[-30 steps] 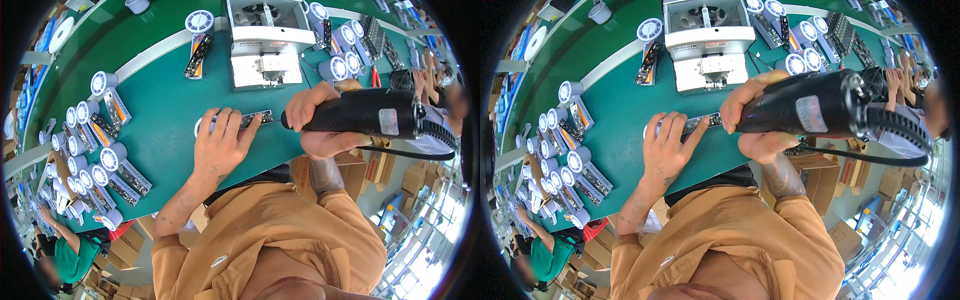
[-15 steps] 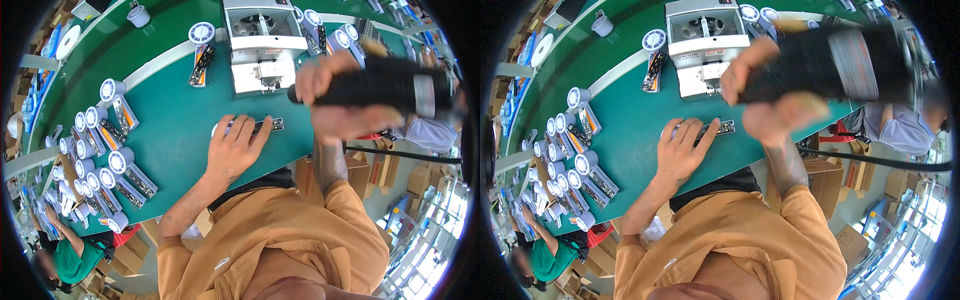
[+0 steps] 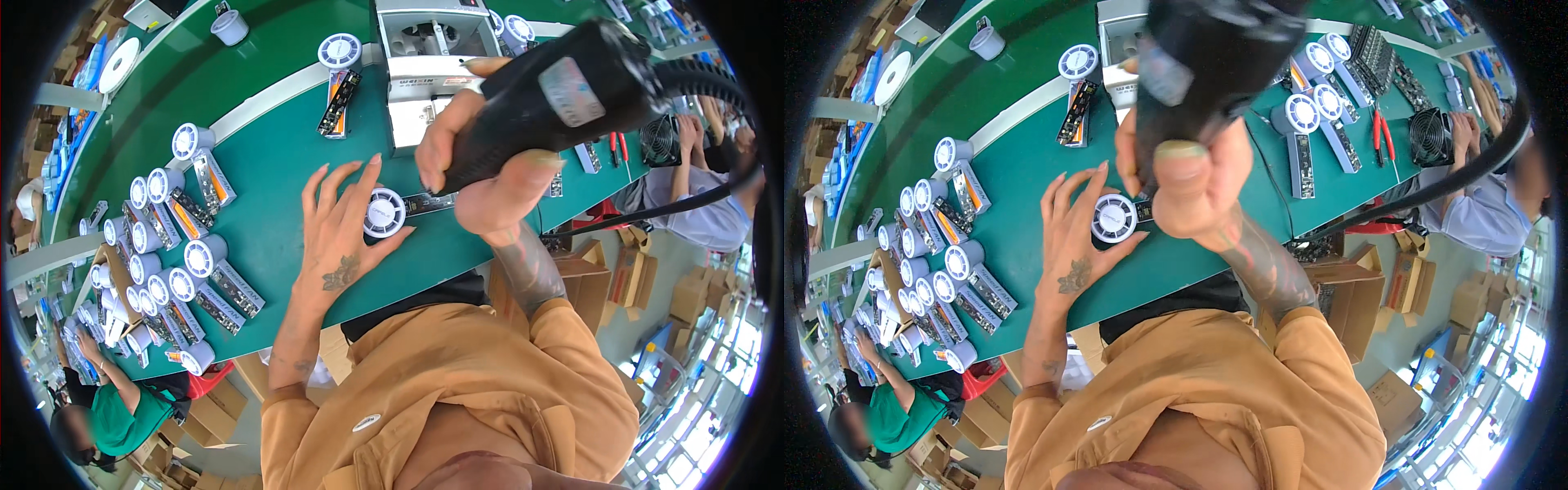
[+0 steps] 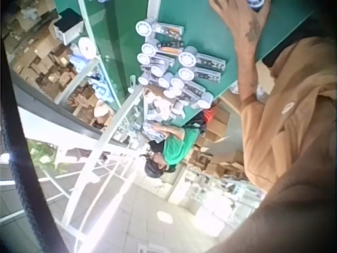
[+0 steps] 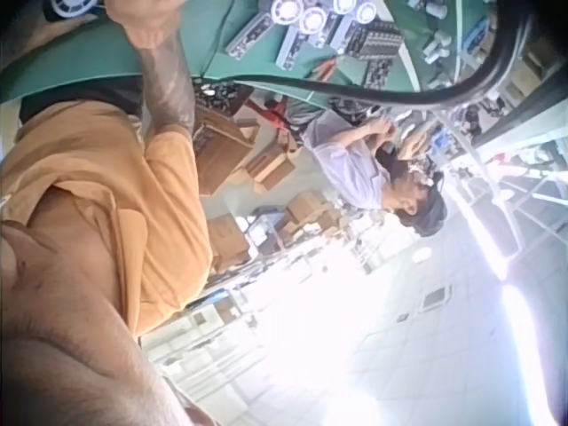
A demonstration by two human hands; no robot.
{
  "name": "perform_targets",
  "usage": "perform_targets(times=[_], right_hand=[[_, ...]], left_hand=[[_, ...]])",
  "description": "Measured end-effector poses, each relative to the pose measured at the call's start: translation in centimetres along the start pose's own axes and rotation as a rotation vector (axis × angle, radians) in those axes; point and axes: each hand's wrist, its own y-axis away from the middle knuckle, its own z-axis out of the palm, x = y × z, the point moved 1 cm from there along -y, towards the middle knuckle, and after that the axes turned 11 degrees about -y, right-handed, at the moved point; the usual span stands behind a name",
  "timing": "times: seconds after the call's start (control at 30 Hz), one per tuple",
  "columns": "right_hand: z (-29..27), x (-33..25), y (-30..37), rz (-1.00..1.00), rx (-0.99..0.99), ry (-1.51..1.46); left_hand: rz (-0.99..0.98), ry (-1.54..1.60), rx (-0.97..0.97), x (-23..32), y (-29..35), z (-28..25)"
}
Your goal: Assembling electronic components onto PCBs using an electric screwdriver.
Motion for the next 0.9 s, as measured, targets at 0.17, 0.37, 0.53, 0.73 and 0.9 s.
perform_targets(times=[0.17, 0.37, 0.53, 0.73, 0.9], right_hand=[[0.9, 0.9, 0.3, -0.008, -0.017, -0.087], [0.7, 1.9, 0.4, -0.028, -0.026, -0.105], [0.6, 2.3, 0.8, -0.027, -0.085, -0.128], [-1.9, 3.1, 2.6, 0.115, -0.22, -0.122], [-3.9, -1.7, -1.5, -0.321, -0.202, -0.448]], left_hand=[[-0.018, 0.013, 0.026, 0.0, 0.1, -0.1], [-0.015, 0.01, 0.029, 0.0, 0.0, 0.0], [-0.001, 0.046, 0.037, -0.3, -0.1, 0.3], [-0.004, 0.053, 0.06, 0.2, -0.1, -0.1], [0.053, -0.006, 0.05, -0.2, 0.3, 0.8]])
